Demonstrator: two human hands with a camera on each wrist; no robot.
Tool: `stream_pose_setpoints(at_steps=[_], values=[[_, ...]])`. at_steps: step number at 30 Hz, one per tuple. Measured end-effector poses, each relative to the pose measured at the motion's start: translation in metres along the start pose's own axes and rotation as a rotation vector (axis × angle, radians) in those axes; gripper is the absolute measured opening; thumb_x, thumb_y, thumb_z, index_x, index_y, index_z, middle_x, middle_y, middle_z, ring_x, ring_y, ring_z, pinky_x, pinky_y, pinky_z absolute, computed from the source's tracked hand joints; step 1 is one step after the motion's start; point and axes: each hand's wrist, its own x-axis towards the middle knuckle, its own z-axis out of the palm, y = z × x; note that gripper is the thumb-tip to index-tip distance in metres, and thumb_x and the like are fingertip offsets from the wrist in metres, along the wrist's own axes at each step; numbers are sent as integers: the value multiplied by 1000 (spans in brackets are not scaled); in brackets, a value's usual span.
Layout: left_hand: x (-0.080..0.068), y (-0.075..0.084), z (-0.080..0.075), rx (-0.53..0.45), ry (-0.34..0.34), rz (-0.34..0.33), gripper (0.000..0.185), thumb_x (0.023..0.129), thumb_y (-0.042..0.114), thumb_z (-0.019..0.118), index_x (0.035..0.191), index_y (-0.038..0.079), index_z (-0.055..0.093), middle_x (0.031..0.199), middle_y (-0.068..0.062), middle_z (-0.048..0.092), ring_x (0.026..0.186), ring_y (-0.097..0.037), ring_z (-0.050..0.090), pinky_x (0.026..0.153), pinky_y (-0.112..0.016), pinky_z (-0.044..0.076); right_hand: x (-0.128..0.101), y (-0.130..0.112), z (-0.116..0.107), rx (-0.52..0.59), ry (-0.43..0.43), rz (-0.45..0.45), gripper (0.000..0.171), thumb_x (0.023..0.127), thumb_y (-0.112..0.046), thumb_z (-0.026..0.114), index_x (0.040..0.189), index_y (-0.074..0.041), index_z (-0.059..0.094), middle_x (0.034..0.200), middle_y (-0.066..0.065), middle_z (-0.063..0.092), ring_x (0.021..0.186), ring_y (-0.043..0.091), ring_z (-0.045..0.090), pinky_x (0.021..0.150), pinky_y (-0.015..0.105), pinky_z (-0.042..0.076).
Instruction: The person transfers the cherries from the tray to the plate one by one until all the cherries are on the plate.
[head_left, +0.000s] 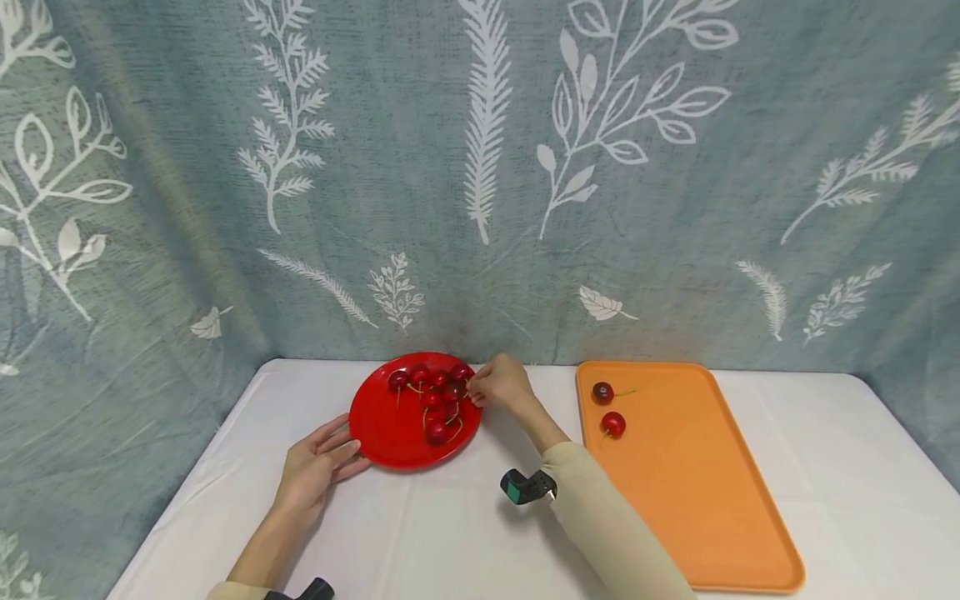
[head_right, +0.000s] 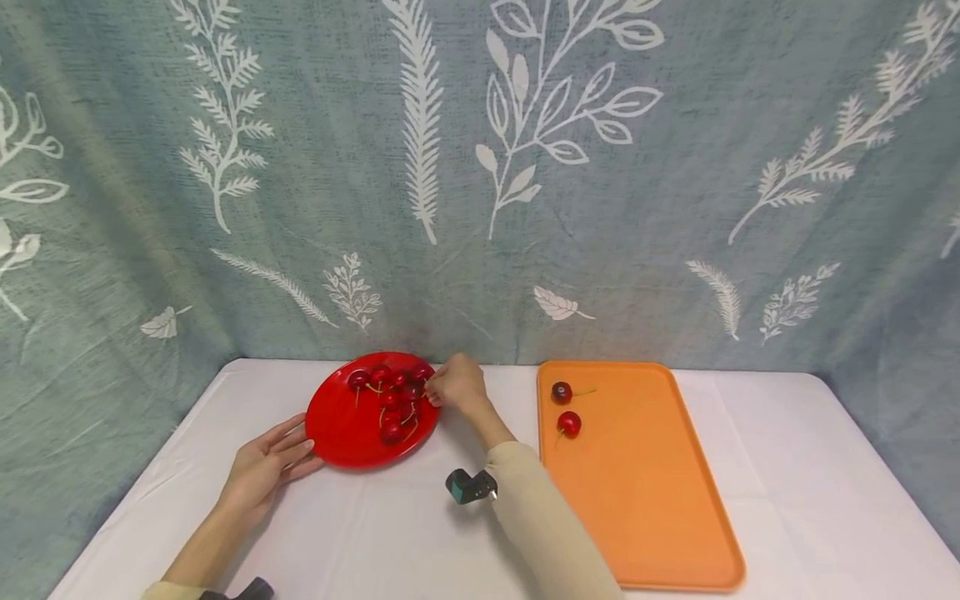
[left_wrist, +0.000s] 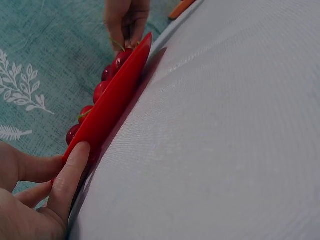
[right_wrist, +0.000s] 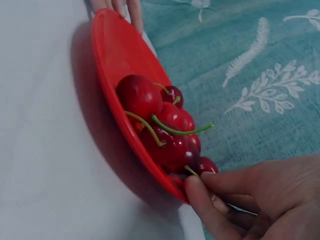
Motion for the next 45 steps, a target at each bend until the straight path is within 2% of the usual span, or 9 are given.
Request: stream_pose_setpoints(at_steps=[3,8,11,15,19,25,30,39,45], values=[[0,0,1,0,-10,13,61,99,5,54,153,2,27,147,-27,40,101,-16,69,80,-30,58,-1,1,-1,-16,10,-9,11,86,4,66,88,11,74,75,17,72,56,16,68,56,23,59],[1,0,1,4,1,12,60,99,4,53,153,3,27,146,-26,41,97,-14,70,79,-29,59,-4,2,-6,57,-25,-25,11,86,5,65,88,13,73,76,18,72,60,19,70,61,26,60],[1,-1,1,1,2,6,61,99,5,54,153,3,27,147,-26,41,97,-14,70,79,-29,59,-6,3,-11,85,-50,-70,11,87,4,65,87,11,74,75,15,72,62,17,70,61,26,60],[0,-1,0,5,5,0,61,99,4,54,154,3,27,147,-27,40,97,-14,70,79,-29,59,-11,0,-17,52,-44,-107,12,88,1,66,92,8,75,80,15,73,70,21,72,63,28,61],[-1,0,0,14,4,4,62,99,4,54,154,3,26,147,-27,40,98,-14,70,79,-28,59,-14,-8,-26,4,-10,-92,15,89,-3,67,99,7,74,90,18,74,77,26,73,71,34,62],[-1,0,1,7,2,-1,62,99,4,54,154,2,25,147,-27,40,97,-12,70,80,-28,58,-20,-14,-49,50,-10,-77,21,92,-4,65,107,9,71,97,20,72,83,29,72,79,42,60],[0,-1,1,5,-2,4,62,99,4,54,154,2,25,147,-27,39,96,-10,69,80,-29,58,-26,-13,-70,33,4,-104,23,93,-5,65,109,10,70,98,22,72,88,36,70,78,41,60],[0,-1,1,7,-3,5,62,99,4,54,154,2,25,147,-27,39,94,-10,70,80,-29,58,-38,2,-110,49,44,-177,25,92,-7,68,110,11,69,98,23,72,73,18,71,76,39,61],[0,-1,1,7,-5,7,63,98,3,54,154,1,25,147,-27,39,93,-8,69,80,-29,58,-47,19,-137,-2,9,-242,27,92,-9,68,112,10,69,102,22,71,81,26,71,81,47,59]])
